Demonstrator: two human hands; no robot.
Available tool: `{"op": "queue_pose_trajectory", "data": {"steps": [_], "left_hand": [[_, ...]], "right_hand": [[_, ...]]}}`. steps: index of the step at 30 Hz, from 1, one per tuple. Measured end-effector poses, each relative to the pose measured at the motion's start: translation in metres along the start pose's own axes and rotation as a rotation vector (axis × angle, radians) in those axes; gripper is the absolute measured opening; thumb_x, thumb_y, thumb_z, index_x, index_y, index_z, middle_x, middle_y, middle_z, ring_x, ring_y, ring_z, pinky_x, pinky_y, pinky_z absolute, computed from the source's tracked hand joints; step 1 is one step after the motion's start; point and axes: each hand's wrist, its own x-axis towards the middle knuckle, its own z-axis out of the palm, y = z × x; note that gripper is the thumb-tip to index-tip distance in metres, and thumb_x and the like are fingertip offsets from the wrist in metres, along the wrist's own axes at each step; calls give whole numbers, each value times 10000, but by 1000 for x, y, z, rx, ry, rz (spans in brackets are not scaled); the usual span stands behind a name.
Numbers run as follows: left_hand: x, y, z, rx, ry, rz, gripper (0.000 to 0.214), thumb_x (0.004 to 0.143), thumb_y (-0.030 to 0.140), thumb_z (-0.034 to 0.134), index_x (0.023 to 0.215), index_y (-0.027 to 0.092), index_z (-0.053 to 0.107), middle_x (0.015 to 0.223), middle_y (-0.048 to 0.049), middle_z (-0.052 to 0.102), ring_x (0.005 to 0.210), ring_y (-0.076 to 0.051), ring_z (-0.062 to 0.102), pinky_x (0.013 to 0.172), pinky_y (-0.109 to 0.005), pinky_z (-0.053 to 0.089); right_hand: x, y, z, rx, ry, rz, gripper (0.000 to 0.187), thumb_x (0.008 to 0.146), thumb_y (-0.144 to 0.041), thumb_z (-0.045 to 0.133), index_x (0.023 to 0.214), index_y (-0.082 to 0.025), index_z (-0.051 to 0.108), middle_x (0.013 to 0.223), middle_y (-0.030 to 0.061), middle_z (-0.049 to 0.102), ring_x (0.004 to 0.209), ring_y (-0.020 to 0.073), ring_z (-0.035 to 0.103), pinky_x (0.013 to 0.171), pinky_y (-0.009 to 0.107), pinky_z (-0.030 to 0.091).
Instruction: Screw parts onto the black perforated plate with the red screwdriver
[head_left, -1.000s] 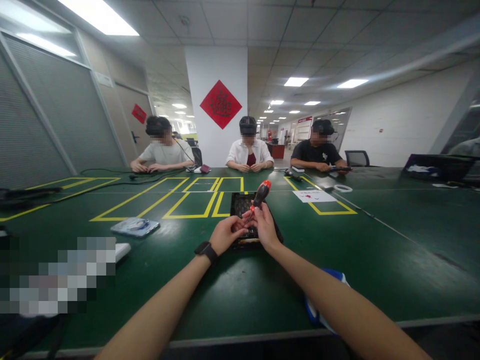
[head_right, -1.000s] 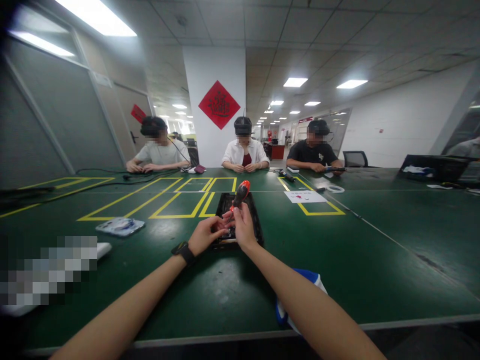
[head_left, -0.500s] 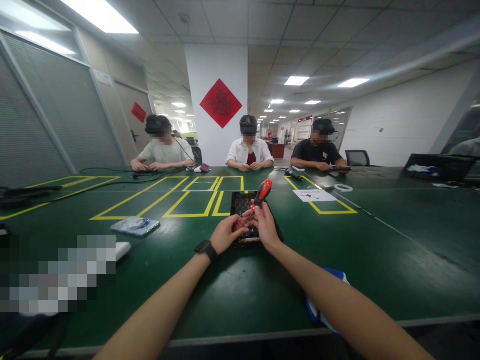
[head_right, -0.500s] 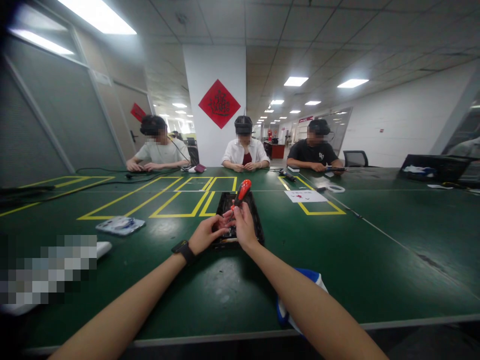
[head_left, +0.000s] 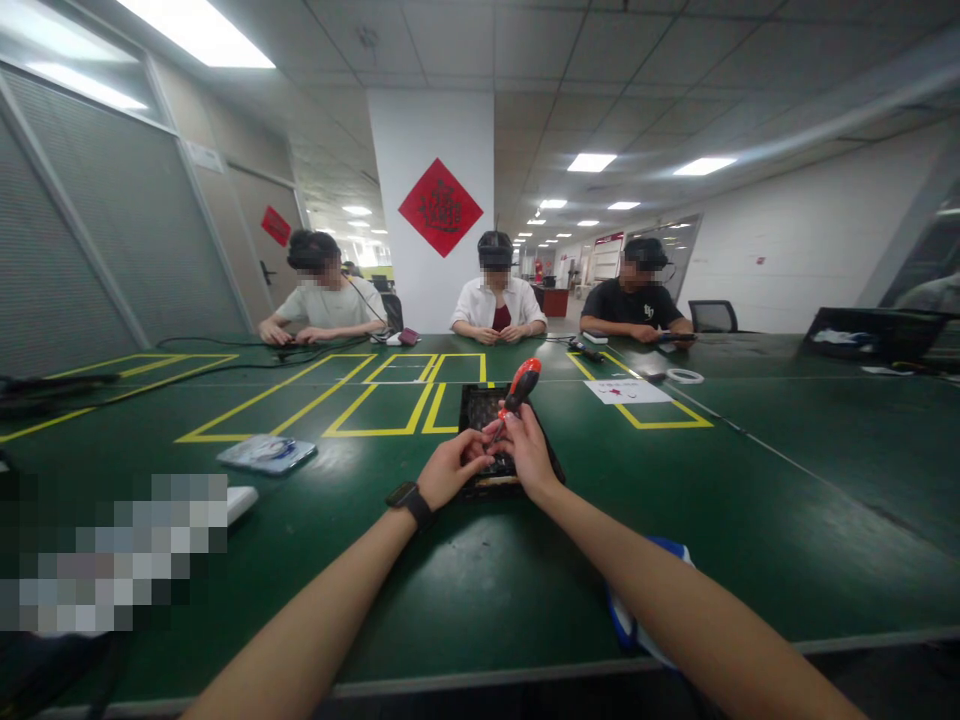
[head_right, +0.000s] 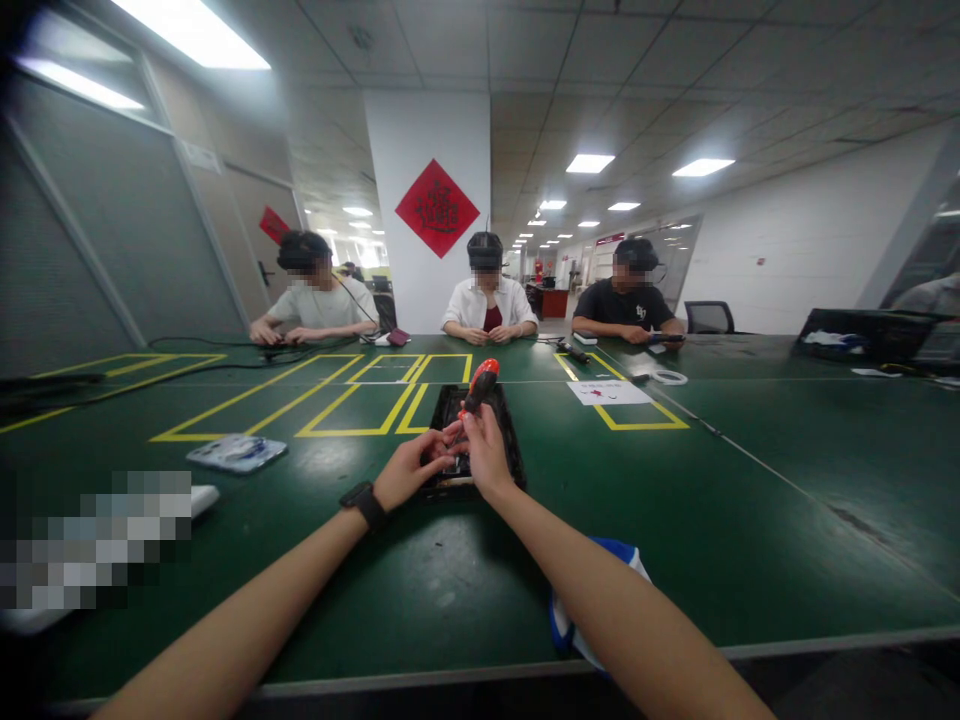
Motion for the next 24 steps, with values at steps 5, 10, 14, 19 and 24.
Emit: {"op": "queue_pose_trajectory", "data": {"steps": [5, 10, 14, 19, 24], "left_hand": [[1, 1, -1, 30, -10, -15, 265, 727, 405, 595, 753, 142, 566, 631, 26, 540, 557, -85, 445, 556, -201, 373], [0, 3, -5, 68, -47, -16, 236, 777, 363, 538, 797, 139, 611, 686, -8, 601, 608, -110, 493, 593, -219, 390], [0, 3, -5, 73, -78, -1, 276, 817, 364, 478, 830, 136, 633, 702, -26, 621, 635, -125, 523, 627, -235, 405], [0, 3, -2, 19, -50, -34, 294, 768, 413, 542, 851, 139, 610, 675, -5, 599, 585, -105, 495, 577, -219, 402], [0, 0, -1, 15, -48, -39, 308, 704, 441, 609, 743, 135, 594, 630, 10, 569, 547, -89, 453, 542, -207, 380]], "right_hand": [[1, 1, 0, 2, -15, -2, 284, 810, -395, 486, 1030, -215, 465, 744, -1, 604, 578, 94, 573, 487, 204, 484], [3, 0, -1, 0, 11, -15, 280, 818, -389, 476, 1031, -207, 486, 753, 9, 626, 599, 91, 587, 577, 225, 498], [4, 3, -3, 43, 17, 20, 260, 806, -383, 500, 1001, -211, 483, 786, 13, 629, 629, 101, 604, 609, 258, 518], [4, 3, -4, 91, 49, 39, 286, 758, -383, 569, 969, -231, 449, 844, 4, 616, 639, 103, 603, 576, 292, 545], [3, 0, -2, 139, 44, 32, 291, 749, -359, 590, 956, -236, 427, 849, -10, 603, 652, 95, 601, 657, 332, 553]]}}
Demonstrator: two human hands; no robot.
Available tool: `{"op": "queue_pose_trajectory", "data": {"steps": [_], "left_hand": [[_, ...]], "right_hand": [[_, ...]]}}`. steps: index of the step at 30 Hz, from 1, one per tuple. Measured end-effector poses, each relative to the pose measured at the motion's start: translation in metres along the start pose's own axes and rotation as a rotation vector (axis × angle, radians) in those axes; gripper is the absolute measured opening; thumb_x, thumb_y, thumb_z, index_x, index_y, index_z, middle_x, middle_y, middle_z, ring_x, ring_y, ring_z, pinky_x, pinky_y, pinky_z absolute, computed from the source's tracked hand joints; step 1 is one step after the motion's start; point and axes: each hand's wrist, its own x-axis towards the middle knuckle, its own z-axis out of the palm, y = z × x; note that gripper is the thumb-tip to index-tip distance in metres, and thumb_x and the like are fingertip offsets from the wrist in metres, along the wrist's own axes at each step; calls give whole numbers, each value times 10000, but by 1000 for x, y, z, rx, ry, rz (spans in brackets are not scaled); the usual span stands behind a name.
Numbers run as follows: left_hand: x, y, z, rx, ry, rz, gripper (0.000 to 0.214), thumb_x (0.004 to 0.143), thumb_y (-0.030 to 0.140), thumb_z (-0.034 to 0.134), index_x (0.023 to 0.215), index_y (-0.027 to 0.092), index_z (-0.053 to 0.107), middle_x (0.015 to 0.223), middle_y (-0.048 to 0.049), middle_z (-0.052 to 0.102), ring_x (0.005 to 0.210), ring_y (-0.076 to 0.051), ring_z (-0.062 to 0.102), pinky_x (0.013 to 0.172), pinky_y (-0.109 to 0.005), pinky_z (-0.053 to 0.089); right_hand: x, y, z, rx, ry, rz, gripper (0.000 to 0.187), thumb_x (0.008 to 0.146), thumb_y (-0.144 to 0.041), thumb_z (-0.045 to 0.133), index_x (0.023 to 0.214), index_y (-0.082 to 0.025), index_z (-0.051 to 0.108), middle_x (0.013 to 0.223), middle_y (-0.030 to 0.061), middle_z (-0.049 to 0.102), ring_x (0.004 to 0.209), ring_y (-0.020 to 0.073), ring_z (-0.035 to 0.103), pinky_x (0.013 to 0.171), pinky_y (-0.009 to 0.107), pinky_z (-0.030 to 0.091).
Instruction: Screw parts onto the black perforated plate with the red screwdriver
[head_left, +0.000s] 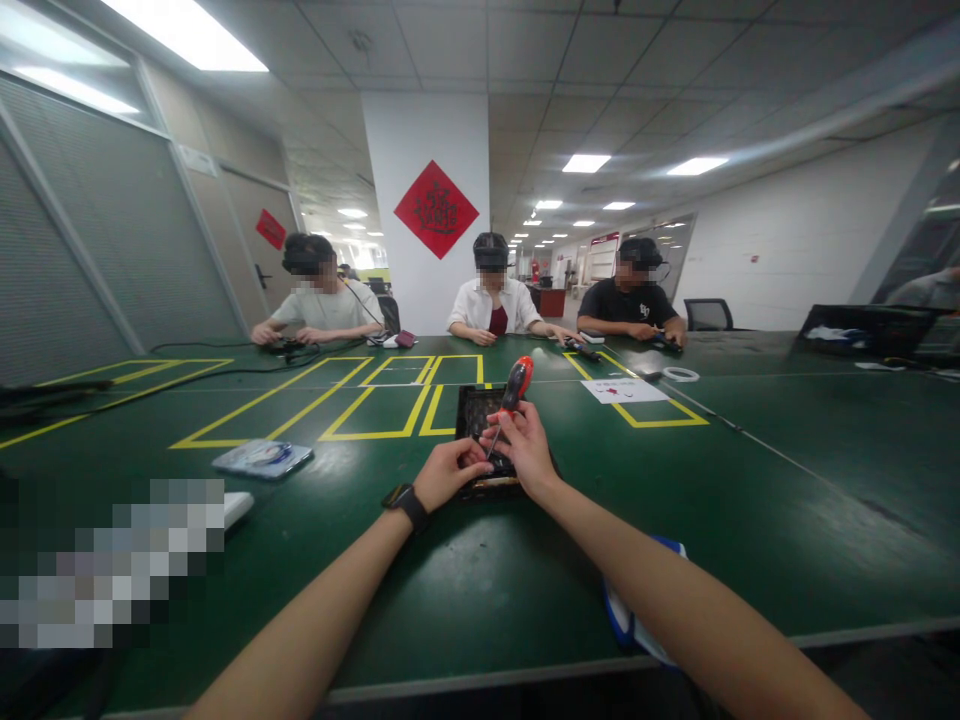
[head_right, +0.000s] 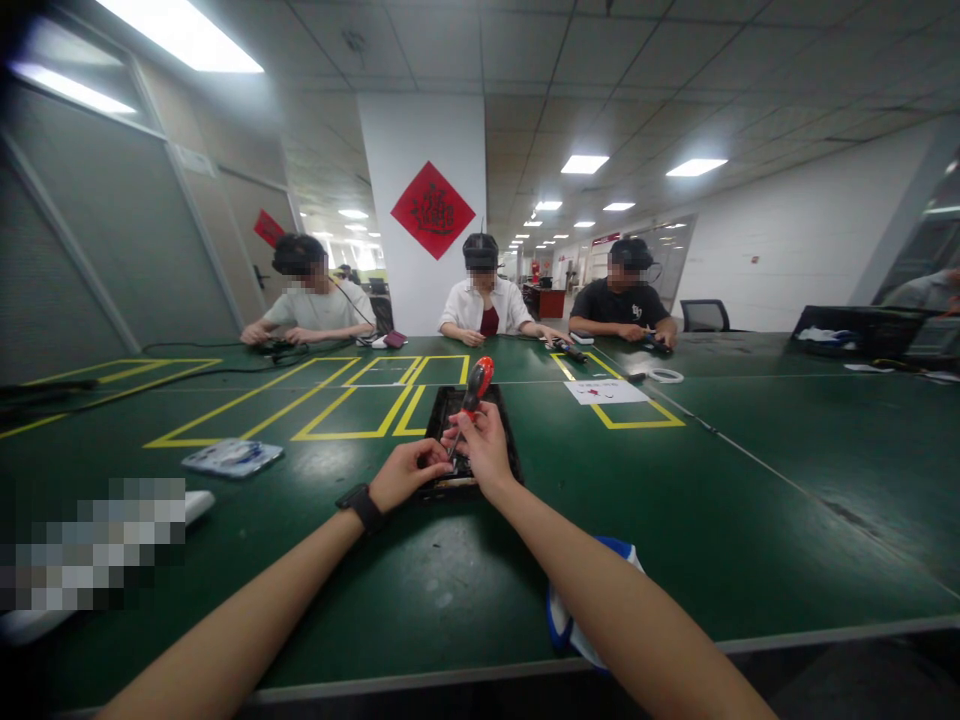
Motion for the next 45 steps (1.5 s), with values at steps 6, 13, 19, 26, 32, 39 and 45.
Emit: {"op": "queue_pose_trajectory", "data": {"steps": [6, 13, 19, 26, 32, 39, 45], "left_hand": [[0, -2, -2, 68, 4, 6, 293, 771, 413, 535, 772, 131, 614, 647, -9, 590, 572, -103, 484, 567, -215, 385], [0, 1, -4, 76, 1, 38, 300, 818, 396, 469, 764, 137, 610, 673, -18, 597, 616, -117, 501, 605, -222, 394], [0, 2, -1, -12, 12, 6, 299, 733, 440, 578, 776, 145, 571, 653, 13, 553, 569, -95, 449, 560, -207, 379], [1, 0, -2, 18, -3, 7, 286, 744, 416, 572, 730, 131, 589, 640, 5, 571, 566, -94, 462, 555, -206, 373], [0, 3, -4, 51, -33, 44, 313, 835, 376, 443, 744, 129, 612, 675, -16, 606, 624, -113, 515, 617, -219, 395], [-1, 6, -2, 14, -8, 9, 287, 759, 425, 554, 804, 141, 564, 645, 29, 534, 572, -88, 442, 560, -200, 366], [0, -1, -1, 23, -16, 11, 309, 713, 431, 606, 762, 127, 576, 642, 17, 541, 564, -89, 435, 546, -203, 361]], "right_hand": [[3, 4, -1, -42, 23, -20, 278, 749, -357, 589, 935, -219, 435, 827, 0, 622, 666, 96, 599, 674, 293, 526], [4, 5, -3, -6, 24, 22, 291, 803, -357, 490, 1051, -209, 460, 849, 29, 632, 647, 106, 597, 596, 261, 507], [1, 1, -1, -5, -12, 15, 271, 774, -380, 551, 965, -236, 423, 878, 7, 615, 619, 98, 600, 562, 286, 541], [0, 1, 0, -15, -20, -5, 256, 785, -377, 541, 955, -235, 412, 865, 8, 622, 650, 110, 618, 646, 323, 541], [3, 4, -4, -23, -21, 18, 267, 829, -367, 456, 1045, -211, 468, 944, 45, 616, 651, 102, 607, 630, 280, 527], [1, -1, -2, -9, -35, 29, 269, 781, -393, 534, 987, -238, 458, 932, 18, 611, 606, 90, 589, 546, 268, 535], [-1, 0, 0, -14, -76, 13, 263, 798, -402, 512, 996, -244, 439, 964, 27, 614, 664, 108, 613, 612, 307, 546]]}}
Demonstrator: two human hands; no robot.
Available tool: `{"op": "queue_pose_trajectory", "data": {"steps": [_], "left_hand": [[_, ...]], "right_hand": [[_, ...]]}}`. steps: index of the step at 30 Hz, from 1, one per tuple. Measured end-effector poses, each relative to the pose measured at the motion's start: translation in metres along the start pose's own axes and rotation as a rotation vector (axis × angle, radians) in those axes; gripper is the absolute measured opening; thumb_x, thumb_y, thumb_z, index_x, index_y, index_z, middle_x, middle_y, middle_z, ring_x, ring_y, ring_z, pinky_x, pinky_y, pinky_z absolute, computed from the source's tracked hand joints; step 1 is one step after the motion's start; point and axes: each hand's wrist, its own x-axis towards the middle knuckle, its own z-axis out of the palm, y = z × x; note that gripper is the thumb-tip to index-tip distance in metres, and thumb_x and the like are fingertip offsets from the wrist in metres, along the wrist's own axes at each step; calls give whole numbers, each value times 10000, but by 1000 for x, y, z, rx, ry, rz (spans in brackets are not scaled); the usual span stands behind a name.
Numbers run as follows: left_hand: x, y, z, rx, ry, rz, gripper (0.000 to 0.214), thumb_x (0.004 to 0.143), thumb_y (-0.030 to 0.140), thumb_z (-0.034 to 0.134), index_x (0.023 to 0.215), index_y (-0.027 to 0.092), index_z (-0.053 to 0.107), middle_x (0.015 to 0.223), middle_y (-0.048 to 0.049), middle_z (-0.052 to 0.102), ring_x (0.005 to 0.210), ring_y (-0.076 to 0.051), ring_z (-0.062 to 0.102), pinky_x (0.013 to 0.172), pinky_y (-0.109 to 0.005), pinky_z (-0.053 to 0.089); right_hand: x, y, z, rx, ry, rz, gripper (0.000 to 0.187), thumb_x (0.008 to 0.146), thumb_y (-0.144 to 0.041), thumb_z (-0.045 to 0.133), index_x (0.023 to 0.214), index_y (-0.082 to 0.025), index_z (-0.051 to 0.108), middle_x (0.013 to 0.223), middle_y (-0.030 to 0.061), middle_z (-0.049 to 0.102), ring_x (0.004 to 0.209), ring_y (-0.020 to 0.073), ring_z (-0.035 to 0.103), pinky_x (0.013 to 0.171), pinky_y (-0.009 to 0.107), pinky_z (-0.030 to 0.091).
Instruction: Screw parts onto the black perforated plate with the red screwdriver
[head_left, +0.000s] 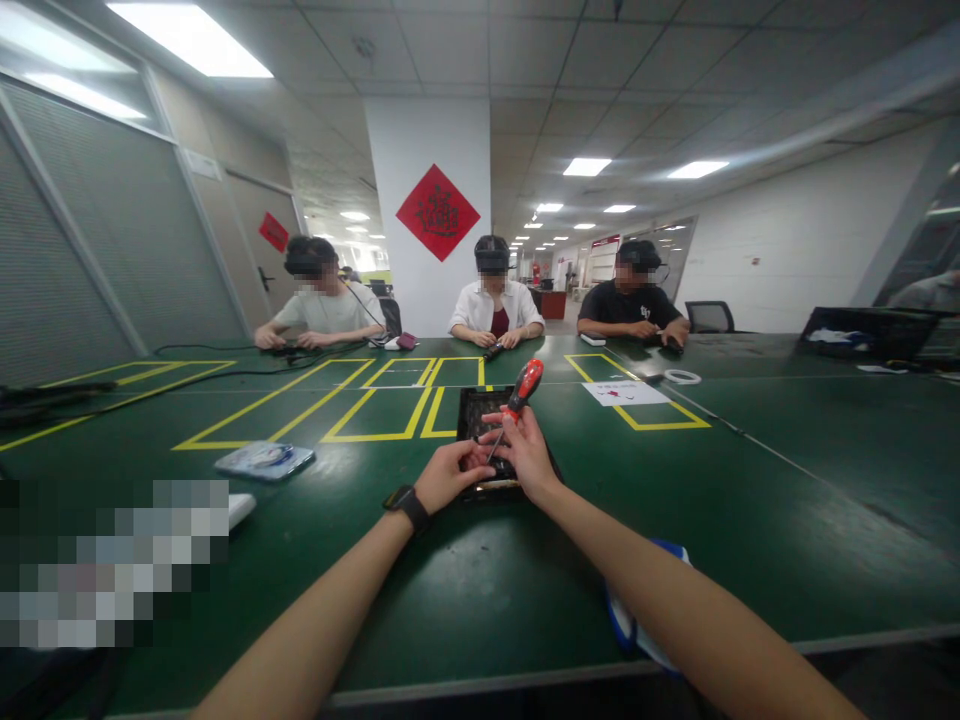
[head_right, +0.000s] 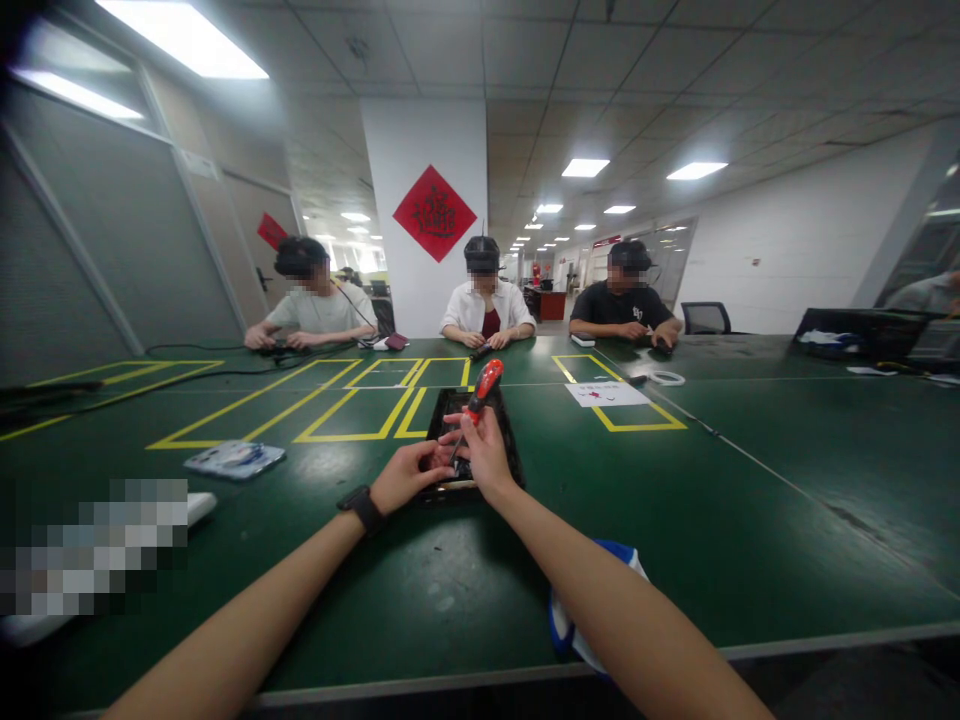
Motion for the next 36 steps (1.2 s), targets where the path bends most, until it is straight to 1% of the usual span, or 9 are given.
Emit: {"op": "queue_pose_trajectory", "data": {"steps": [3, 7, 10, 16, 18, 21, 26, 32, 36], "left_hand": [[0, -2, -1, 34, 16, -1, 286, 744, 412, 574, 736, 127, 585, 644, 7, 559, 572, -95, 454, 560, -207, 368], [0, 0, -3, 50, 2, 22, 281, 807, 382, 493, 745, 129, 598, 667, -9, 588, 614, -109, 497, 608, -218, 391], [0, 1, -3, 21, -17, 45, 298, 842, 369, 436, 751, 133, 594, 681, -14, 595, 631, -113, 511, 623, -219, 398], [0, 1, -3, -12, -23, 56, 284, 859, 361, 401, 790, 147, 574, 680, -1, 578, 629, -110, 501, 621, -216, 392], [0, 1, -2, 0, -1, 48, 273, 851, 371, 416, 814, 151, 572, 676, 6, 561, 626, -108, 487, 616, -216, 384], [0, 1, 0, 13, 20, 26, 257, 807, 402, 492, 827, 155, 561, 639, 28, 507, 589, -97, 441, 576, -206, 360], [1, -2, 2, -4, 24, 10, 279, 746, 425, 569, 729, 150, 525, 589, 49, 444, 544, -80, 382, 524, -194, 322], [1, 0, 2, -23, 87, 13, 288, 699, 420, 624, 735, 149, 533, 620, 43, 481, 559, -81, 410, 538, -196, 348], [0, 2, 1, -31, 94, -8, 298, 688, 430, 632, 702, 142, 555, 608, 31, 514, 560, -87, 443, 545, -202, 369]], "right_hand": [[1, 1, -1, -47, 15, -8, 276, 818, -404, 479, 1032, -232, 451, 976, 43, 618, 689, 113, 619, 646, 302, 537], [2, 2, -2, -117, 29, -27, 315, 842, -413, 421, 1089, -223, 470, 979, 57, 622, 701, 115, 619, 643, 276, 523], [2, 2, -2, -140, 30, -51, 330, 830, -397, 449, 1117, -234, 463, 957, 48, 623, 716, 123, 623, 629, 265, 519], [5, 3, -4, -107, 69, -20, 296, 809, -400, 484, 1045, -222, 479, 823, 22, 606, 686, 127, 616, 571, 253, 519], [5, 3, -4, -91, 86, -23, 286, 802, -395, 499, 1031, -227, 465, 802, 11, 600, 665, 123, 613, 563, 257, 522], [4, 3, -4, -95, 94, -32, 272, 790, -385, 525, 1002, -233, 447, 796, 0, 598, 647, 117, 610, 563, 263, 526], [2, 1, -1, -116, 53, -24, 268, 784, -381, 537, 984, -237, 433, 822, -1, 600, 666, 119, 618, 578, 266, 528], [1, -1, 1, -128, 25, -30, 277, 782, -377, 540, 991, -236, 428, 819, -2, 602, 668, 120, 621, 582, 261, 524], [-1, -2, 1, -154, 14, -36, 285, 786, -389, 528, 1009, -233, 442, 827, 3, 606, 663, 113, 612, 581, 247, 515]]}}
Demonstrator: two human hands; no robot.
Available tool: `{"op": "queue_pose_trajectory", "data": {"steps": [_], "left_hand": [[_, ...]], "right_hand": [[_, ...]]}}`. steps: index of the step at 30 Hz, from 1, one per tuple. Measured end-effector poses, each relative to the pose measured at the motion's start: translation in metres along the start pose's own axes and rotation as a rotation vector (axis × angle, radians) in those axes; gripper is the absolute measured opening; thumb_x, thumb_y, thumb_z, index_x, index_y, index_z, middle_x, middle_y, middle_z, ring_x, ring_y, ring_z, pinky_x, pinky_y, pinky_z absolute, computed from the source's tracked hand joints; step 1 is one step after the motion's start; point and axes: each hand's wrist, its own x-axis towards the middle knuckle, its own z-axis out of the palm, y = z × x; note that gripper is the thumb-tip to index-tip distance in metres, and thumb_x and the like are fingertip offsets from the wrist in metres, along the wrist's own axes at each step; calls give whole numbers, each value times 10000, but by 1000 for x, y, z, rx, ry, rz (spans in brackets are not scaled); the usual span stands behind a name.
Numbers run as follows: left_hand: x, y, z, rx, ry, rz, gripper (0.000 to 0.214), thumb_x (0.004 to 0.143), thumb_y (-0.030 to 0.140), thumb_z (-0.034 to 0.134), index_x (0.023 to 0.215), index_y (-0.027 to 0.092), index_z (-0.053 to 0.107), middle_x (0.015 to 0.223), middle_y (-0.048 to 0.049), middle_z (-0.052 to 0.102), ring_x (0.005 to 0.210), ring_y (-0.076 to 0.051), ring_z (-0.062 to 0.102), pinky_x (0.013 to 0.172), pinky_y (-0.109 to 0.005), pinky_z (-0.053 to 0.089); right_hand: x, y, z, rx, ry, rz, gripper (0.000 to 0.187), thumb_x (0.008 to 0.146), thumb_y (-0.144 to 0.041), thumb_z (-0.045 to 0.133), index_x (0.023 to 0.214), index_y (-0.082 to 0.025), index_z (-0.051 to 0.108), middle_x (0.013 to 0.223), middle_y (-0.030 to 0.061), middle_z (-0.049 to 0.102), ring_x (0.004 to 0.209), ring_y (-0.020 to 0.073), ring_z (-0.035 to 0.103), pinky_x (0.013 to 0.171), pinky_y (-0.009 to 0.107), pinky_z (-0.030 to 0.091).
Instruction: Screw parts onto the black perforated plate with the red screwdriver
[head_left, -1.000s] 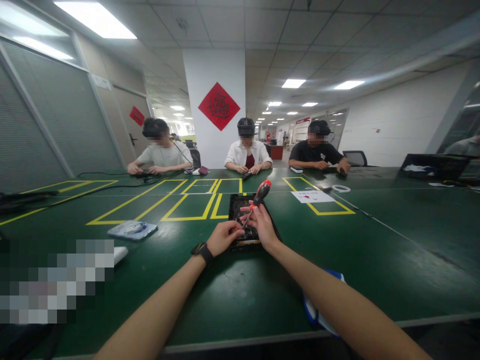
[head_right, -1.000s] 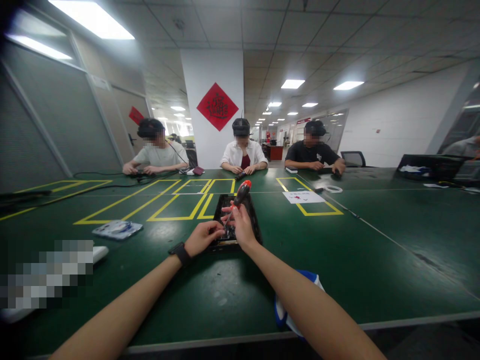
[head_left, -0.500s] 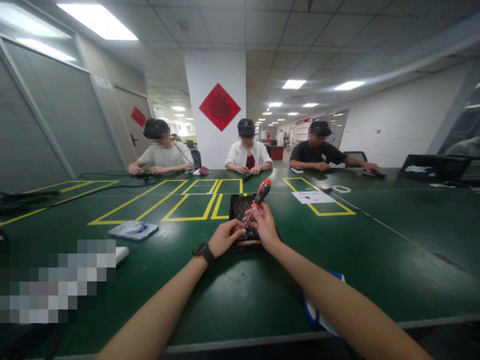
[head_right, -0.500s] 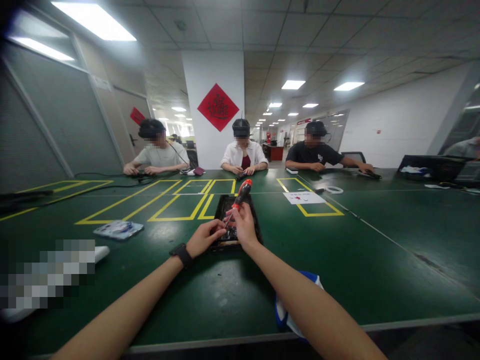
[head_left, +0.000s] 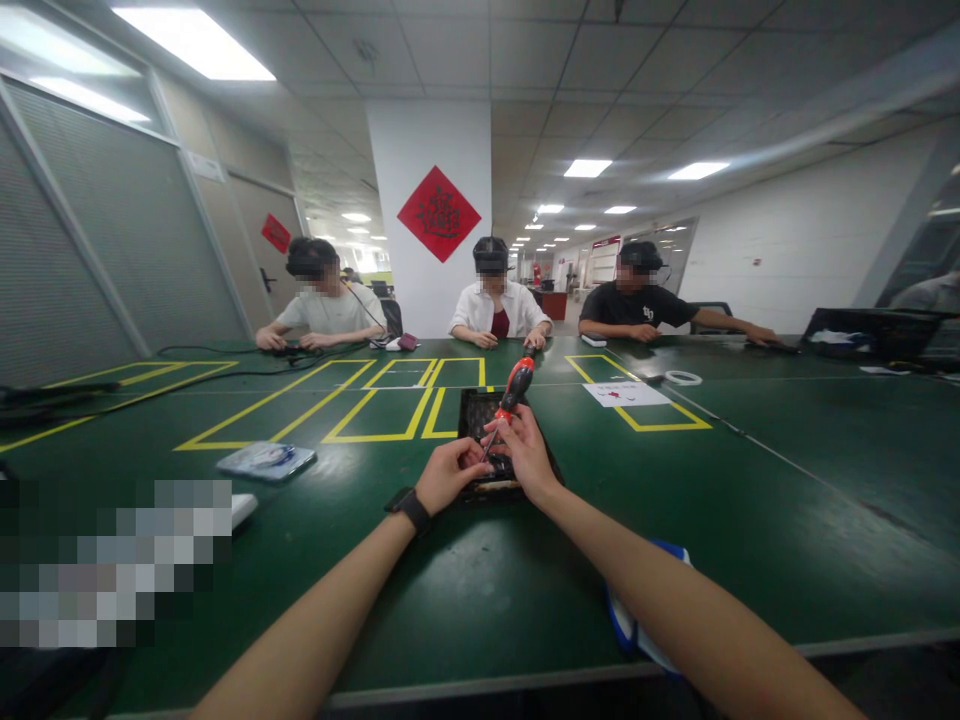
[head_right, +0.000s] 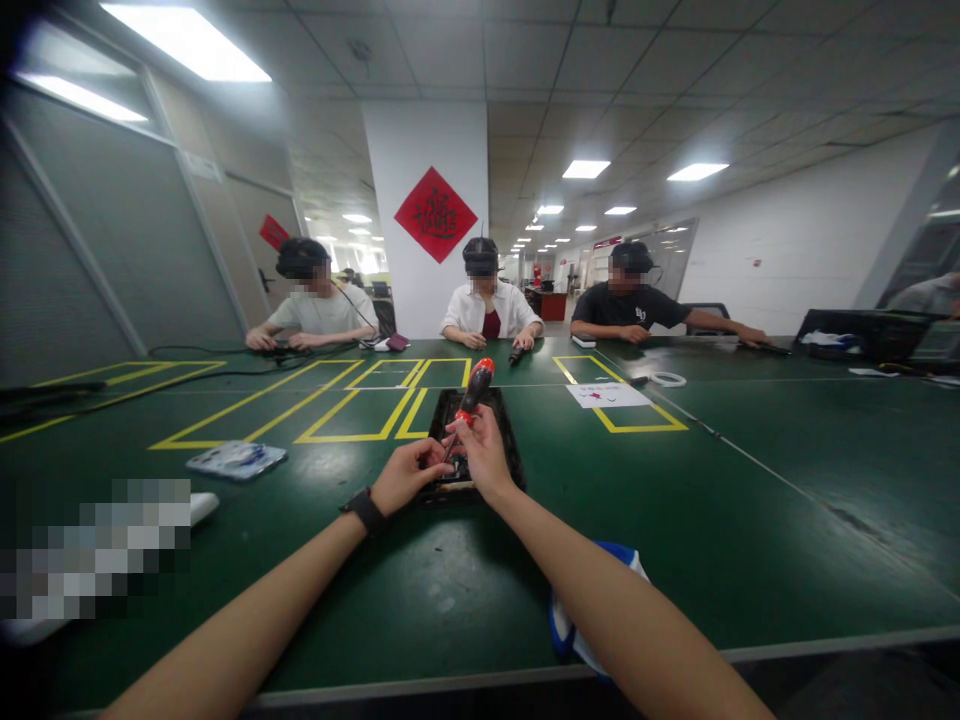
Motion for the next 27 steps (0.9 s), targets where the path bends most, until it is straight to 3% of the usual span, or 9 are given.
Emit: {"op": "queue_pose_trajectory", "data": {"steps": [7, 12, 15, 18, 22, 25, 27], "left_hand": [[-1, -1, -1, -36, -39, -14, 268, 729, 382, 602, 805, 128, 640, 713, -23, 636, 618, -117, 535, 612, -231, 426], [0, 2, -2, 5, -37, 3, 263, 764, 373, 566, 869, 141, 633, 723, -22, 634, 647, -129, 546, 644, -248, 438], [2, 2, -3, 59, 55, 35, 276, 810, 381, 499, 935, 160, 608, 788, -28, 620, 728, -142, 554, 716, -272, 442], [5, -5, -5, 135, 195, 40, 285, 837, 365, 449, 1000, 169, 576, 943, -59, 593, 853, -159, 547, 807, -305, 431], [7, -29, -4, 222, 325, -124, 382, 766, 355, 548, 1085, 146, 522, 1055, -104, 556, 918, -192, 544, 858, -354, 421], [8, -47, -2, 102, 242, -327, 420, 722, 293, 587, 1103, 132, 510, 1042, -110, 591, 954, -210, 559, 855, -360, 432], [8, -54, -1, 2, 149, -364, 374, 720, 231, 562, 1079, 131, 533, 1028, -97, 619, 958, -203, 573, 868, -348, 431]], "right_hand": [[-1, -2, 0, 16, 8, 27, 341, 824, -430, 432, 1092, -221, 461, 772, 13, 596, 613, 100, 575, 538, 214, 484], [1, 1, 0, 17, 55, -1, 273, 809, -415, 459, 1001, -223, 484, 875, 16, 584, 606, 90, 572, 547, 236, 498], [4, 0, -3, -43, 168, -72, 236, 794, -409, 480, 935, -221, 494, 964, 19, 561, 645, 87, 571, 546, 227, 495], [11, -1, -12, -163, 339, -153, 252, 765, -412, 517, 918, -212, 517, 914, 17, 566, 698, 102, 557, 549, 213, 488], [22, 0, -31, -288, 500, -178, 324, 704, -406, 579, 929, -174, 573, 888, 45, 601, 751, 136, 557, 579, 235, 489], [28, 7, -44, -262, 434, -81, 369, 659, -363, 616, 954, -142, 602, 811, 51, 629, 702, 149, 576, 592, 268, 492], [31, 13, -50, -250, 374, -26, 360, 623, -309, 640, 939, -138, 613, 761, 37, 636, 657, 146, 581, 622, 290, 496]]}}
